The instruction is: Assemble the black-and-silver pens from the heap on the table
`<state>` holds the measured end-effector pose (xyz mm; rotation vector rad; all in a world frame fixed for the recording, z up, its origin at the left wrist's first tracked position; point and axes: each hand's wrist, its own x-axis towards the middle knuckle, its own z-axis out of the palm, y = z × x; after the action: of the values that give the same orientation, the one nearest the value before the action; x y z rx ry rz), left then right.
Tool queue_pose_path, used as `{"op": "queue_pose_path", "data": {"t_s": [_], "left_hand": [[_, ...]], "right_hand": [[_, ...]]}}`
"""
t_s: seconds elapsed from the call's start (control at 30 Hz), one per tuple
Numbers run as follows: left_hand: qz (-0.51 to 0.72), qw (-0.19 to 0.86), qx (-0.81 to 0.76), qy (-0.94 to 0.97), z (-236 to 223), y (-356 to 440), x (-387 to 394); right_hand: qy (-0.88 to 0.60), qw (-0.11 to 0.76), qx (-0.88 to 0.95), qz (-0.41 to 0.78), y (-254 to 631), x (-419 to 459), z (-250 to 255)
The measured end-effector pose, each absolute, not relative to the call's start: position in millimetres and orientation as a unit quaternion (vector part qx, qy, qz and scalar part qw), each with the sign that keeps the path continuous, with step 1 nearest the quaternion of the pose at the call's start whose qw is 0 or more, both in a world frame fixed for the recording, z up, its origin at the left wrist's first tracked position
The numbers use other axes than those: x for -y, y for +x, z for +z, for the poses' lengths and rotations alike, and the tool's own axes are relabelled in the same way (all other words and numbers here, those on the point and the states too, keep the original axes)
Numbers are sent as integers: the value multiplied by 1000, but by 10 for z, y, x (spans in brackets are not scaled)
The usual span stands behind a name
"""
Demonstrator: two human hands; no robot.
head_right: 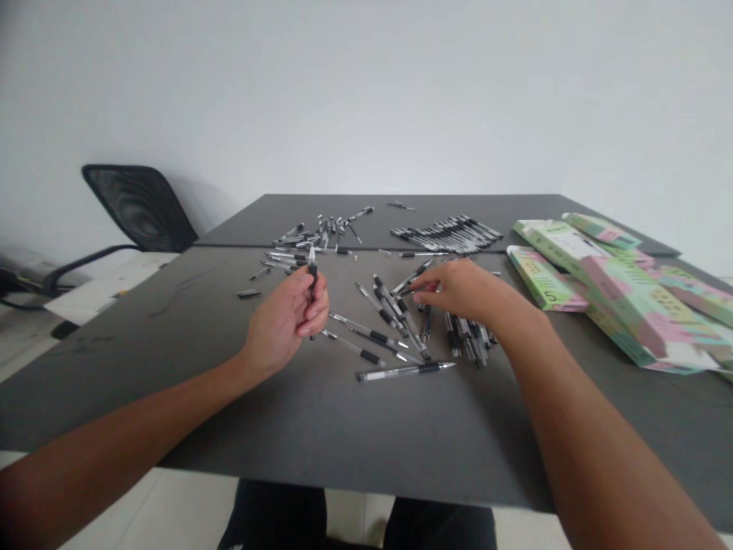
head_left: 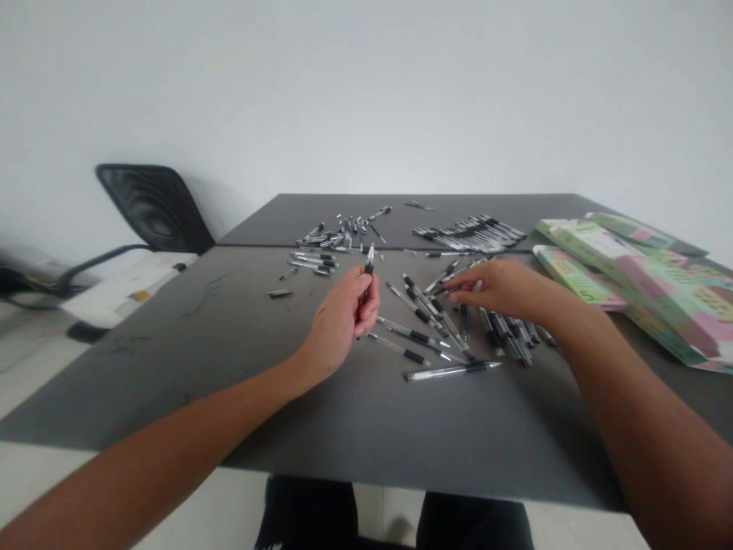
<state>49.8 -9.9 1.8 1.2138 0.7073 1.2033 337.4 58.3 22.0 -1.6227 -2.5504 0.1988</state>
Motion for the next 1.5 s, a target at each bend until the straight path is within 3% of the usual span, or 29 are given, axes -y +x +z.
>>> {"op": "queue_pose_path", "data": {"t_s": [0.4,0.77,1.33,1.5], "left_hand": [[530,589,-323,517,101,475,95],[501,596,-331,533,29,505,112],[464,596,-331,566,53,522,133],[458,597,-332,570,56,526,142]], "right_hand": [[-488,21,860,148,3480,-577,247],[-467,42,870,154,3236,-483,215],[-492,-31,855,160,3245,-442,242],[-504,-7,852,145,3271,-441,309]]}}
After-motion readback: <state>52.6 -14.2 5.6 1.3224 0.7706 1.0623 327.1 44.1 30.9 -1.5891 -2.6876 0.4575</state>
